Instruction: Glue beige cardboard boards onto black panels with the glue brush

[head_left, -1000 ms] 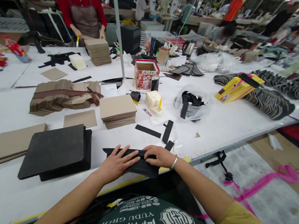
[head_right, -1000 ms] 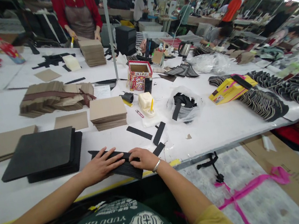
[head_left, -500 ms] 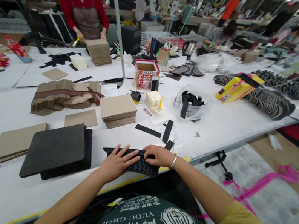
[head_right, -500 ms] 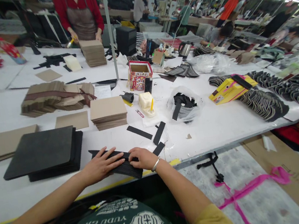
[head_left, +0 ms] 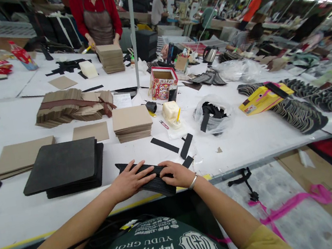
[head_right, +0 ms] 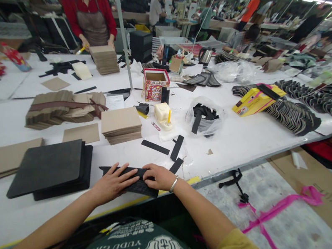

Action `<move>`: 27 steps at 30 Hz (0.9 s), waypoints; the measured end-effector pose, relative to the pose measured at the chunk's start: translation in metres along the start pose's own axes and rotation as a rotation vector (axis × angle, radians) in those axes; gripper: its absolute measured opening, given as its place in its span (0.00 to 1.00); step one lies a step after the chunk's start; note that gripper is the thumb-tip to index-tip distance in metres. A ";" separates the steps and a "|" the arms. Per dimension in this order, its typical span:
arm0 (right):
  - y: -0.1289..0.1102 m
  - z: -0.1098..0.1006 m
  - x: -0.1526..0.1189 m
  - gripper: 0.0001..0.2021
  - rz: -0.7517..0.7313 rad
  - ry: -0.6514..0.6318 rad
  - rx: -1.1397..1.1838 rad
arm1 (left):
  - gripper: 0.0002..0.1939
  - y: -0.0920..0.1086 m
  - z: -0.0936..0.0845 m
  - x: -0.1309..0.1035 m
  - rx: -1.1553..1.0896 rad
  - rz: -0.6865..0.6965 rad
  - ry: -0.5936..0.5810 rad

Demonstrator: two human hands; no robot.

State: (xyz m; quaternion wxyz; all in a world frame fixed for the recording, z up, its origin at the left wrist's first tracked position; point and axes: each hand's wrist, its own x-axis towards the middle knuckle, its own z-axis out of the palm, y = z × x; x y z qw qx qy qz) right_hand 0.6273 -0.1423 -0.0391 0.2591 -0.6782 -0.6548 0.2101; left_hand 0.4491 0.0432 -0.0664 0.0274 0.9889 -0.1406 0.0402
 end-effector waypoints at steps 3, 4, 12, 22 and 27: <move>0.000 -0.001 0.000 0.07 0.007 0.002 0.003 | 0.28 0.000 0.000 0.000 0.001 0.000 0.001; 0.000 -0.001 0.001 0.07 0.009 0.003 0.002 | 0.28 0.000 0.000 0.001 0.003 0.000 -0.002; 0.000 -0.002 0.003 0.08 0.021 -0.013 -0.011 | 0.28 0.000 -0.002 0.000 0.008 0.013 -0.016; 0.001 -0.001 0.004 0.07 0.029 -0.002 0.014 | 0.31 -0.001 -0.003 0.002 0.025 0.009 -0.004; -0.001 -0.001 0.005 0.11 0.034 0.057 0.039 | 0.32 -0.003 -0.001 0.002 0.045 0.027 0.004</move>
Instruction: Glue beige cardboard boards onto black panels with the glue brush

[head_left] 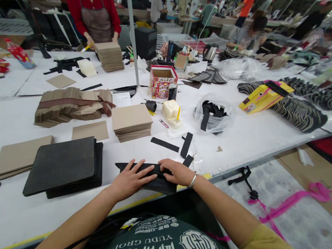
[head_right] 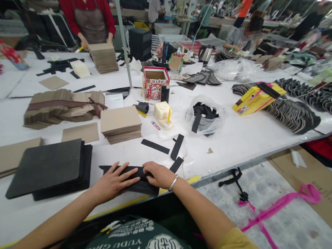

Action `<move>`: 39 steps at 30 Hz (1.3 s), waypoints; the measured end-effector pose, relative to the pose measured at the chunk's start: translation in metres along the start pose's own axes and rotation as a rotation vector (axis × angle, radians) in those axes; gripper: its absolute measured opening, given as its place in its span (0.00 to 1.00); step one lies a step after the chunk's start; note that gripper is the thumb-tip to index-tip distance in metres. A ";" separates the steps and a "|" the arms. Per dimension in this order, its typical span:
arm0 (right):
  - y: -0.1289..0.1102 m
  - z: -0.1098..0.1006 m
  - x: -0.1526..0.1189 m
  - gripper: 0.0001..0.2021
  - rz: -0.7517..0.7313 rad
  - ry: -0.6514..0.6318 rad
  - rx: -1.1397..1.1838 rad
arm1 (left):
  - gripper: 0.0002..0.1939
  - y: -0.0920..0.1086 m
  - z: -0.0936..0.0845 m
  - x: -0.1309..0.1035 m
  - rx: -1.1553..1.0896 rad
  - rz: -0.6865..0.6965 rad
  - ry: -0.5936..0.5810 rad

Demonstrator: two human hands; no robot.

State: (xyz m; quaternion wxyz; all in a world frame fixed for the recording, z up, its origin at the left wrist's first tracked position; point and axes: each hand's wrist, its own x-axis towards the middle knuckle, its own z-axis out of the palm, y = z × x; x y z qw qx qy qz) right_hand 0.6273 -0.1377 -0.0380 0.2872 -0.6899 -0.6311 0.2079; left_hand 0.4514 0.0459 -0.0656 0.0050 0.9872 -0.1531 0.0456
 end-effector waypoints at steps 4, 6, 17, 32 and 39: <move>0.000 -0.001 -0.002 0.08 0.002 -0.017 0.013 | 0.32 -0.001 0.000 0.001 0.001 -0.006 -0.002; 0.000 -0.002 -0.003 0.07 -0.005 -0.024 0.023 | 0.32 -0.001 0.000 0.001 -0.003 -0.009 -0.003; 0.003 -0.001 -0.001 0.07 0.021 -0.036 0.054 | 0.30 -0.001 -0.002 0.002 -0.025 -0.011 -0.004; -0.004 0.001 0.006 0.09 0.023 -0.019 -0.044 | 0.30 -0.001 -0.002 0.000 -0.063 0.002 -0.023; -0.002 0.000 -0.001 0.09 -0.027 -0.064 -0.031 | 0.29 -0.001 -0.001 0.001 -0.068 -0.007 -0.012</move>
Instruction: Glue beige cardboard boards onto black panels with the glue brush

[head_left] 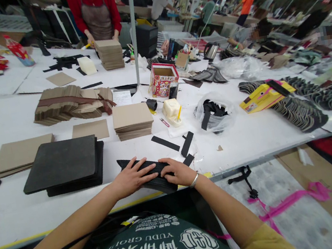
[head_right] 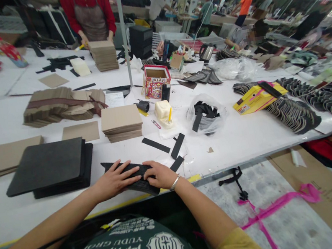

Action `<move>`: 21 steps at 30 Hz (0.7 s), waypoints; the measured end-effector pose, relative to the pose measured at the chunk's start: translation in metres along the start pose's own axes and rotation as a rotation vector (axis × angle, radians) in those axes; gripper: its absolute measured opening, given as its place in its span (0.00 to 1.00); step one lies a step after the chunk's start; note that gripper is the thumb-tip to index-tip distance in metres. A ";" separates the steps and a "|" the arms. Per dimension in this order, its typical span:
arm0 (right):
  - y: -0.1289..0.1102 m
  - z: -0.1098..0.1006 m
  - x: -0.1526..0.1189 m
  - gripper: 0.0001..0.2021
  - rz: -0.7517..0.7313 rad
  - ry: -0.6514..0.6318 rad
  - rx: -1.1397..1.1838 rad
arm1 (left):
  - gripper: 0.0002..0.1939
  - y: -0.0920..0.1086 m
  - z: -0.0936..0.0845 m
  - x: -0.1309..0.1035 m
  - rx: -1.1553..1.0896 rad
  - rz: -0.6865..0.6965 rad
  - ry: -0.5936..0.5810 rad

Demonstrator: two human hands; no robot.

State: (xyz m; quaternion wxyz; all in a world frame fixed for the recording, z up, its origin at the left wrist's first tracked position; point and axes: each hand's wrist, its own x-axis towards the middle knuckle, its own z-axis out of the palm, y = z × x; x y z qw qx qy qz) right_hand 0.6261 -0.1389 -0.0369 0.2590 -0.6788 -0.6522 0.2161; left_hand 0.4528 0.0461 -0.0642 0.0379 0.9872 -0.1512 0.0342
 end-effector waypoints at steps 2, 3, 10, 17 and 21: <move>0.001 0.000 -0.002 0.08 -0.005 0.012 0.007 | 0.29 0.000 0.000 0.000 -0.001 -0.001 -0.001; 0.001 0.001 -0.002 0.08 -0.003 0.017 0.006 | 0.29 0.000 0.000 0.000 -0.002 -0.001 -0.002; 0.002 0.003 -0.002 0.08 0.019 0.017 0.007 | 0.30 0.001 -0.002 0.000 -0.004 0.000 -0.005; 0.001 0.003 -0.001 0.08 0.022 0.010 -0.001 | 0.29 0.000 0.001 -0.001 0.006 0.005 0.015; -0.001 0.003 -0.001 0.08 0.035 0.002 -0.016 | 0.30 0.000 0.001 -0.002 0.017 0.010 0.014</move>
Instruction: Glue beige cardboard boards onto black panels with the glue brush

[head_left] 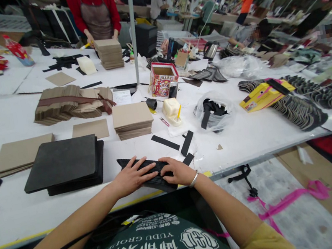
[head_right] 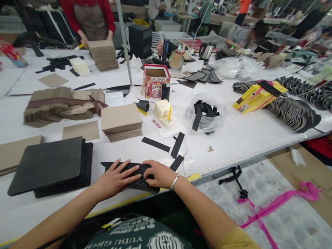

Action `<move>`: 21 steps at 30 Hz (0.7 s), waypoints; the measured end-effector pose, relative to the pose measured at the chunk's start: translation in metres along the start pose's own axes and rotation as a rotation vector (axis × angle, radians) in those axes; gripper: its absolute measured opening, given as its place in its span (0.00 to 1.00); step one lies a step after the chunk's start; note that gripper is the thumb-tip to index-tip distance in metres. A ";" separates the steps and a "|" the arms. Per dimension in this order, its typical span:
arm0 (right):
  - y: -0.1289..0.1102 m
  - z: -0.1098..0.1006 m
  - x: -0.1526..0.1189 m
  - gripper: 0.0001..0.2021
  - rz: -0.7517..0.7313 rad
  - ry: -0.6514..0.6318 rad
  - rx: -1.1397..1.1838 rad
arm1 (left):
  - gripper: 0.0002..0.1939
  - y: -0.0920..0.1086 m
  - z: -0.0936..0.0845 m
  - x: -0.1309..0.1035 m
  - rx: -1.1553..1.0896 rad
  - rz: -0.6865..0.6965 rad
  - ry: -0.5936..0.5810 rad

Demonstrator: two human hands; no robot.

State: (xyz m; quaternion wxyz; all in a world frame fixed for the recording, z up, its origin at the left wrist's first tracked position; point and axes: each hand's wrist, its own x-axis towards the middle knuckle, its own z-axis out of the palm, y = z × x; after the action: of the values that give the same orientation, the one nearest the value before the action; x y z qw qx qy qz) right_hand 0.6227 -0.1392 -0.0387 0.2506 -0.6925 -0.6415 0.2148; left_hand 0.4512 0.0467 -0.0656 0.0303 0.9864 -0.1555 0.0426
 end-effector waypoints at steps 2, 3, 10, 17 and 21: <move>-0.002 0.000 0.001 0.08 0.007 0.011 -0.001 | 0.30 0.000 0.000 0.000 0.009 0.002 0.000; -0.002 0.000 0.001 0.09 0.007 0.022 0.003 | 0.30 0.000 0.000 0.000 0.012 0.004 0.001; -0.002 0.000 -0.001 0.09 -0.026 0.023 -0.003 | 0.28 -0.001 0.000 0.001 0.019 -0.004 0.010; -0.001 0.001 -0.003 0.07 -0.036 0.033 0.016 | 0.29 -0.001 0.000 0.002 0.009 -0.004 0.009; 0.000 0.001 -0.003 0.06 -0.028 0.034 0.008 | 0.28 -0.002 0.001 0.002 0.008 -0.001 0.020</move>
State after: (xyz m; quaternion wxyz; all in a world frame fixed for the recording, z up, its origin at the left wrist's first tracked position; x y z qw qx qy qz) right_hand 0.6217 -0.1417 -0.0395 0.2672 -0.6862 -0.6458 0.2018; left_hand 0.4535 0.0476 -0.0664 0.0278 0.9862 -0.1547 0.0528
